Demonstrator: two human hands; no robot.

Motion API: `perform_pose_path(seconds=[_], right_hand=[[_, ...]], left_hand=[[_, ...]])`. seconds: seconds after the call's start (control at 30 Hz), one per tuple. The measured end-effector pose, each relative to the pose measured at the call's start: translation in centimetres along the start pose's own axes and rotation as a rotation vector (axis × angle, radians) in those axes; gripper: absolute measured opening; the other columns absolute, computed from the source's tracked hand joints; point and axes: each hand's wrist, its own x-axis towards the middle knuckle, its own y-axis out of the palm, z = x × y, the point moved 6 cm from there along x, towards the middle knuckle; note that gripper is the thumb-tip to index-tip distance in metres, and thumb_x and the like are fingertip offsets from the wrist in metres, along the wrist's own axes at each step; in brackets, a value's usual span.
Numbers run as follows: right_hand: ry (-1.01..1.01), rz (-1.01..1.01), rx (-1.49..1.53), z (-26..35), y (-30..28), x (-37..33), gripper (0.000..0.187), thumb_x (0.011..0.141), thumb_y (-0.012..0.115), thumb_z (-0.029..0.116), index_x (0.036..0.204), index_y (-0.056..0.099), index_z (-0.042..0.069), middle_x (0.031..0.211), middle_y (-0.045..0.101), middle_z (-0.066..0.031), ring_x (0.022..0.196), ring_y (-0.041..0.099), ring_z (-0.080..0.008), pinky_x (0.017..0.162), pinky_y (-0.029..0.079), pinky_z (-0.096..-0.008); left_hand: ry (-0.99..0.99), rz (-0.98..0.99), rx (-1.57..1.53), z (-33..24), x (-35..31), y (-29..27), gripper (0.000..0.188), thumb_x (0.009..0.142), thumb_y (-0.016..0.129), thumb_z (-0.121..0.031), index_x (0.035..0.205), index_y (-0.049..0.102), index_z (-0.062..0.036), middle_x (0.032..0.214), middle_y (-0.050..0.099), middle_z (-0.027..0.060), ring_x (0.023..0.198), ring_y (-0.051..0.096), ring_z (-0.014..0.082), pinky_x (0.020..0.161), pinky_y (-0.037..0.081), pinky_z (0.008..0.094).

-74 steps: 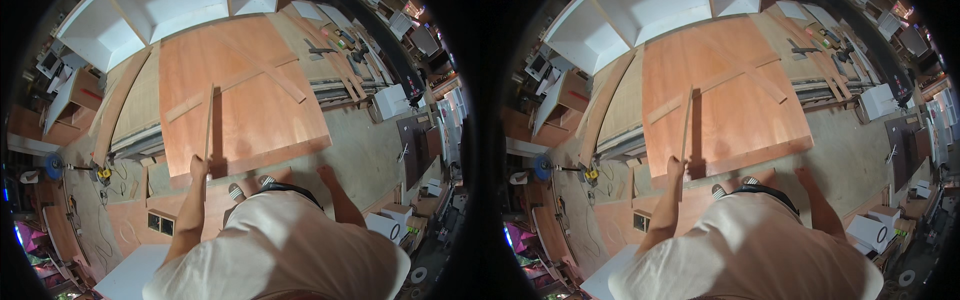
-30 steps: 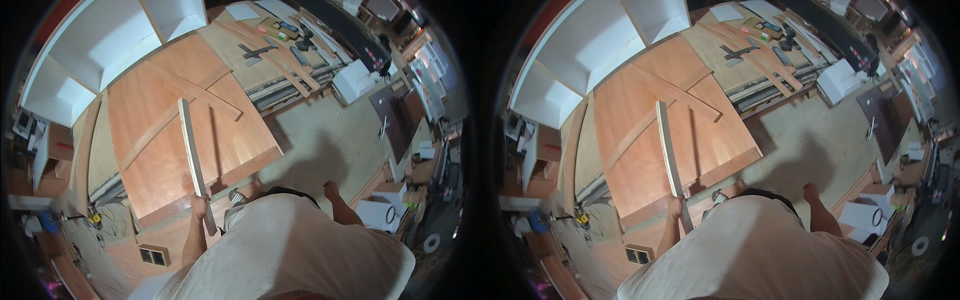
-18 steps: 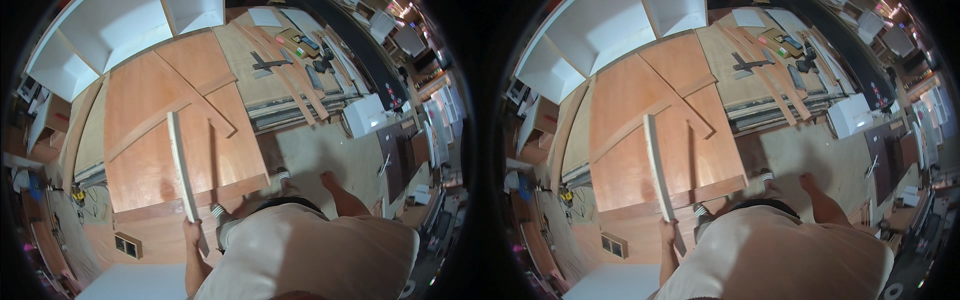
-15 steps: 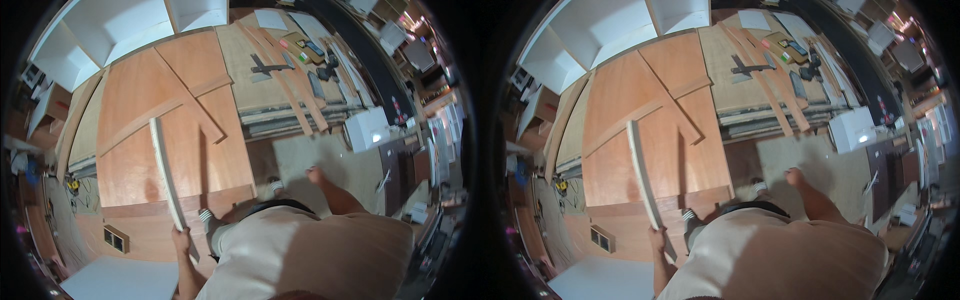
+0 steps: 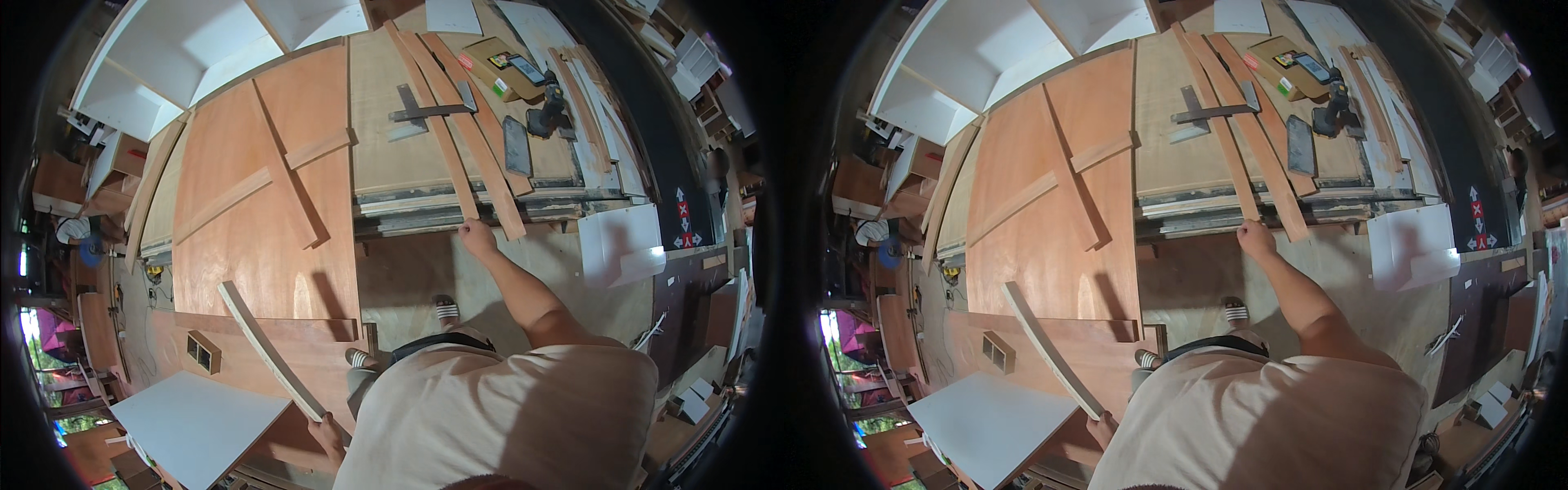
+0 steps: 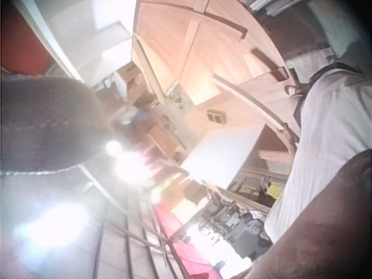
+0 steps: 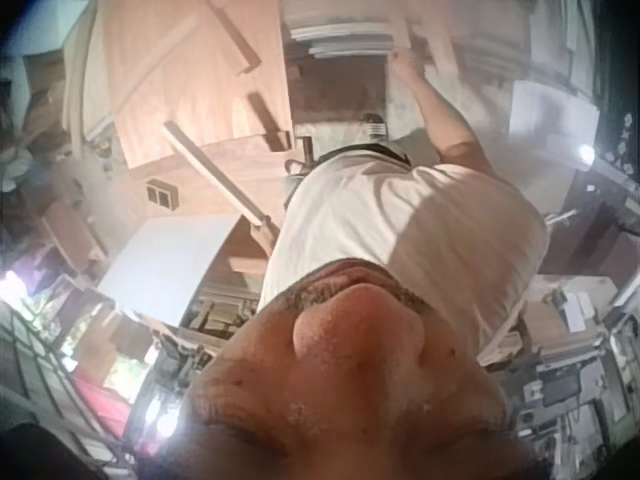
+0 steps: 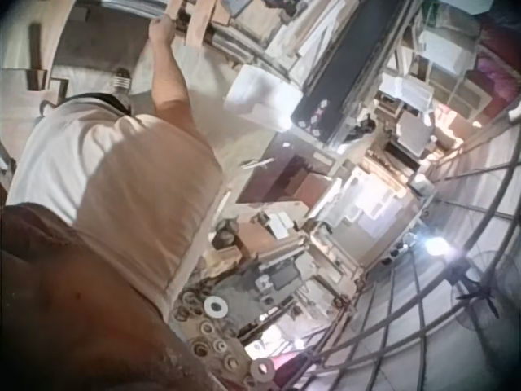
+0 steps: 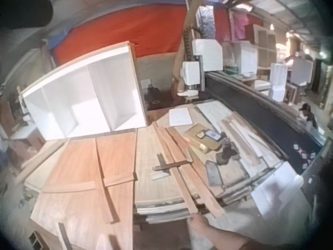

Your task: The person assembles wooden furniture components in a workshop. They handle wooden planks and trim pieces, aligning them on a workbench and using a metal ruler to mark measurements.

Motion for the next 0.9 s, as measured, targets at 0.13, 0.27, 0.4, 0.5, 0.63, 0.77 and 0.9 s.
perform_pose_path(seconds=[0.13,0.27,0.4,0.5,0.63,0.77,0.9], right_hand=[[0.154,-0.144,-0.024,-5.3,-4.4,3.3,0.021,0.086,0.063,0.025,0.095,0.07,0.007,0.091,0.07,-0.0175,0.088,0.068,-0.0374,0.074,0.054,-0.0451],[0.247,-0.272,0.116,-10.5,-8.7,8.4,0.038,0.085,0.066,0.035,0.11,0.065,0.005,0.104,0.067,-0.0219,0.096,0.065,-0.0408,0.081,0.052,-0.0478],[0.387,-0.248,0.007,-10.9,-12.9,13.3,0.068,0.086,0.066,0.047,0.136,0.048,0.004,0.126,0.061,-0.023,0.116,0.058,-0.0421,0.098,0.046,-0.0488],[0.414,-0.114,-0.021,-7.3,-14.3,14.9,0.082,0.083,0.067,0.055,0.142,0.043,0.002,0.136,0.055,-0.0261,0.127,0.052,-0.0411,0.104,0.043,-0.0462],[0.515,-0.081,-0.284,-6.2,-13.4,16.3,0.086,0.081,0.068,0.058,0.142,0.043,0.002,0.143,0.047,-0.0228,0.13,0.049,-0.0426,0.104,0.041,-0.0547],[0.566,-0.106,-0.268,-8.7,-12.6,17.4,0.082,0.084,0.065,0.054,0.144,0.039,0.004,0.145,0.044,-0.0227,0.129,0.047,-0.0458,0.104,0.043,-0.0544],[0.355,-0.193,-0.41,0.3,-12.0,13.5,0.068,0.089,0.059,0.05,0.143,0.041,0.012,0.148,0.039,-0.0227,0.127,0.05,-0.0433,0.102,0.045,-0.0535]], left_hand=[[-0.018,-0.012,0.058,-1.9,-1.7,1.1,0.023,0.075,0.056,0.004,0.096,0.06,0.0084,0.081,0.061,0.0068,0.074,0.054,0.0166,0.068,0.044,0.0301],[-0.061,-0.051,0.005,-0.1,-3.2,0.8,0.02,0.076,0.057,0.003,0.095,0.061,0.0083,0.082,0.062,0.0074,0.076,0.055,0.0167,0.07,0.045,0.0303],[-0.087,-0.058,0.098,0.3,-4.0,0.3,0.018,0.076,0.058,0.002,0.094,0.062,0.0069,0.081,0.062,0.0063,0.073,0.055,0.0154,0.067,0.045,0.0298],[-0.133,-0.089,0.145,1.6,-4.9,-1.3,0.018,0.076,0.06,0.001,0.093,0.062,0.0059,0.079,0.062,0.005,0.072,0.055,0.0142,0.066,0.045,0.0298],[-0.162,-0.126,0.153,1.2,-6.0,-2.2,0.018,0.075,0.062,-0.002,0.092,0.062,0.0047,0.074,0.06,0.0036,0.068,0.054,0.0131,0.063,0.045,0.0307],[-0.212,-0.147,0.195,0.0,-6.9,-2.4,0.019,0.074,0.062,-0.004,0.091,0.062,0.0044,0.072,0.058,0.0025,0.066,0.051,0.0129,0.061,0.044,0.0301],[-0.256,-0.176,0.153,2.4,-9.1,-2.6,0.02,0.074,0.061,-0.005,0.091,0.061,0.0043,0.073,0.057,0.0027,0.067,0.051,0.0129,0.062,0.043,0.03]])
